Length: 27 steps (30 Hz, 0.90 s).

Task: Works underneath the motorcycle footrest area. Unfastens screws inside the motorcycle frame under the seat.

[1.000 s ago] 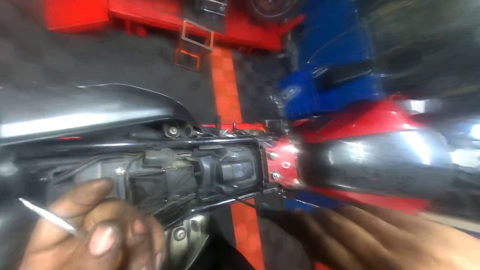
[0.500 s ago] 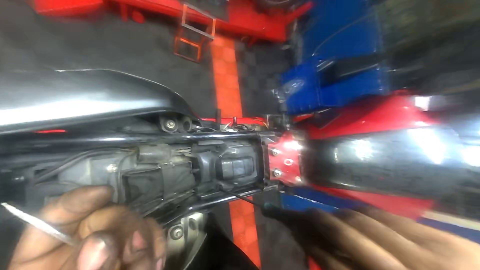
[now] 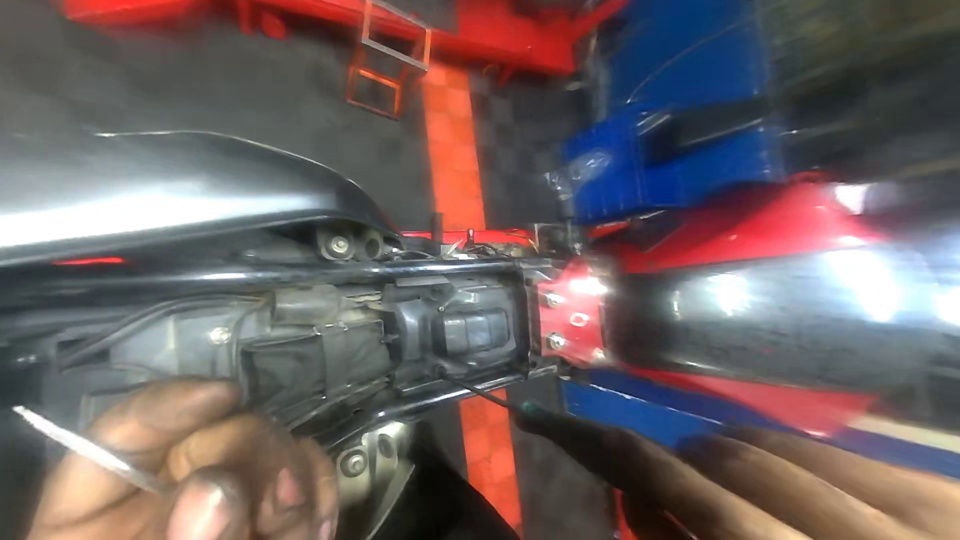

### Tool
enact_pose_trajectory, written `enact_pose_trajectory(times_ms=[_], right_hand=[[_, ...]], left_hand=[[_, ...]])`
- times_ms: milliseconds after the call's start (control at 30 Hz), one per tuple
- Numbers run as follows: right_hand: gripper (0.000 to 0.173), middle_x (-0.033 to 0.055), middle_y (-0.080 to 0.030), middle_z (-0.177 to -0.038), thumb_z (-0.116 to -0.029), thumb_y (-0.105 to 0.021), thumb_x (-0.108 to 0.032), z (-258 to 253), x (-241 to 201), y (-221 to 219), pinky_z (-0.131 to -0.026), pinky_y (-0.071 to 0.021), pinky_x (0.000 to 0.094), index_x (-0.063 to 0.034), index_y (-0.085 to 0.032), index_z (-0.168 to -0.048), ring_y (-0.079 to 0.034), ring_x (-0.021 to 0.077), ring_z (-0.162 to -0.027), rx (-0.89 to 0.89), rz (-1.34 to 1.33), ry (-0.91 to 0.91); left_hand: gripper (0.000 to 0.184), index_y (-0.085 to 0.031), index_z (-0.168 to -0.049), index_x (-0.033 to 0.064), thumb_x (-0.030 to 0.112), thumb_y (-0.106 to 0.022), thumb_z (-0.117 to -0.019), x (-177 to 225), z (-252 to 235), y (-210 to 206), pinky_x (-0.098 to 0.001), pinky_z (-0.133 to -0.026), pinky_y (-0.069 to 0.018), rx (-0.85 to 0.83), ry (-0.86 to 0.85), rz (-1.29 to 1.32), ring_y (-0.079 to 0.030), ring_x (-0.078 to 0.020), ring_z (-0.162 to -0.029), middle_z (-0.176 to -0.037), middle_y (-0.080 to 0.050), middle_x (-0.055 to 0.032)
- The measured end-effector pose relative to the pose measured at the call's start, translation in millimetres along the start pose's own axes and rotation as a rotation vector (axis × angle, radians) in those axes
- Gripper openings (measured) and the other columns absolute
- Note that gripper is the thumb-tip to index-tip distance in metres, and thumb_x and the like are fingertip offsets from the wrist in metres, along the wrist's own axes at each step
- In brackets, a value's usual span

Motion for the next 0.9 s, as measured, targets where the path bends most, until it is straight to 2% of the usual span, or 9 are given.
enact_pose_trajectory(times_ms=[167,300,433,500,567,667,733,800,900], right_hand=[[0.029,0.0137,-0.057,-0.066,-0.1088,-0.047,-0.025,-3.1,7.5,-7.6,-0.041,-0.0396,0.0456,-0.0066,-0.064,-0.122,-0.056,0.0324,-0.05,0.006,-0.124,-0.327],[0.052,0.0124,-0.06,-0.064,-0.1075,-0.042,-0.054,-6.0,11.3,-5.1,-0.039,-0.0428,0.0466,-0.0059,-0.063,-0.112,-0.061,0.0312,-0.049,0.022,-0.212,-0.521],[0.025,0.0237,-0.065,-0.09,-0.1066,-0.051,-0.013,-7.3,2.8,14.8,-0.052,-0.0491,0.0502,-0.0038,-0.059,-0.128,-0.065,0.0411,-0.069,-0.08,-0.11,-0.301],[0.027,0.0215,-0.063,-0.083,-0.1046,-0.049,-0.002,-7.5,-2.1,18.2,-0.052,-0.0477,0.0485,0.0006,-0.058,-0.13,-0.063,0.0394,-0.065,-0.09,0.003,-0.232],[0.024,0.0174,-0.058,-0.07,-0.1068,-0.049,-0.01,-6.6,-3.9,15.5,-0.05,-0.0451,0.0472,0.0054,-0.06,-0.121,-0.06,0.0368,-0.058,-0.093,0.059,-0.247],[0.06,0.0156,-0.051,-0.054,-0.1081,-0.042,-0.05,-9.6,3.3,9.1,-0.041,-0.0407,0.049,-0.0006,-0.058,-0.078,-0.056,0.0359,-0.047,-0.097,-0.074,-0.431],[0.074,0.0145,-0.051,-0.051,-0.1043,-0.035,-0.065,-12.4,9.1,6.6,-0.04,-0.0412,0.0503,-0.0051,-0.057,-0.067,-0.058,0.0354,-0.046,-0.089,-0.085,-0.527],[0.065,0.0162,-0.062,-0.067,-0.1052,-0.039,-0.061,-14.1,11.0,4.8,-0.043,-0.0455,0.0502,-0.0051,-0.065,-0.083,-0.064,0.0364,-0.056,-0.061,-0.053,-0.504],[0.034,0.0257,-0.064,-0.121,-0.1085,-0.046,-0.027,-20.4,5.6,1.6,-0.058,-0.0564,0.0497,-0.0022,-0.061,-0.127,-0.071,0.0415,-0.085,-0.125,0.046,-0.275]], left_hand=[[0.011,-0.057,-0.112,0.007,0.011,-0.058,-0.1019,0.2,1.1,1.3,-0.0328,-0.055,-0.0578,-0.006,0.01,0.01,-0.062,-0.0166,-0.055,-0.067,-0.059,-0.0019],[0.012,-0.056,-0.114,0.0071,0.01,-0.058,-0.1021,0.2,1.4,2.9,-0.0339,-0.057,-0.0589,-0.032,0.023,0.03,-0.063,-0.0172,-0.056,-0.069,-0.06,-0.0024],[0.011,-0.055,-0.113,0.0065,0.008,-0.056,-0.1015,0.3,1.4,3.1,-0.0341,-0.057,-0.0584,-0.023,0.02,0.031,-0.062,-0.0172,-0.055,-0.067,-0.058,-0.0023],[0.011,-0.055,-0.112,0.0066,0.008,-0.056,-0.1014,-0.2,1.7,2.9,-0.034,-0.057,-0.0582,-0.025,0.016,0.029,-0.062,-0.0173,-0.056,-0.067,-0.058,-0.0024],[0.011,-0.055,-0.112,0.0066,0.007,-0.056,-0.1012,-0.4,1.6,2.6,-0.0342,-0.057,-0.0584,-0.033,0.017,0.029,-0.062,-0.0177,-0.056,-0.067,-0.059,-0.0026],[0.012,-0.058,-0.113,0.0061,0.008,-0.057,-0.1016,0.5,2.0,3.2,-0.0338,-0.057,-0.059,-0.032,0.015,0.021,-0.063,-0.0177,-0.056,-0.067,-0.06,-0.0024],[0.013,-0.058,-0.114,0.0059,0.009,-0.058,-0.1016,1.0,2.0,3.3,-0.0337,-0.057,-0.0592,-0.044,0.014,0.027,-0.064,-0.018,-0.057,-0.068,-0.061,-0.0028],[0.014,-0.058,-0.116,0.0063,0.009,-0.058,-0.1016,1.5,1.2,3.1,-0.0334,-0.057,-0.059,-0.057,0.015,0.025,-0.064,-0.0178,-0.057,-0.068,-0.061,-0.003],[0.015,-0.058,-0.117,0.0064,0.009,-0.057,-0.1021,2.8,2.0,3.1,-0.0327,-0.056,-0.0585,-0.049,0.01,0.01,-0.065,-0.0176,-0.057,-0.068,-0.062,-0.0041]])
Point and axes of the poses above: each hand's wrist, its own z-axis away from the middle knuckle, its own y-axis out of the back of the hand, x = y × z, the point moved 2 cm from there along -z, towards the middle knuckle
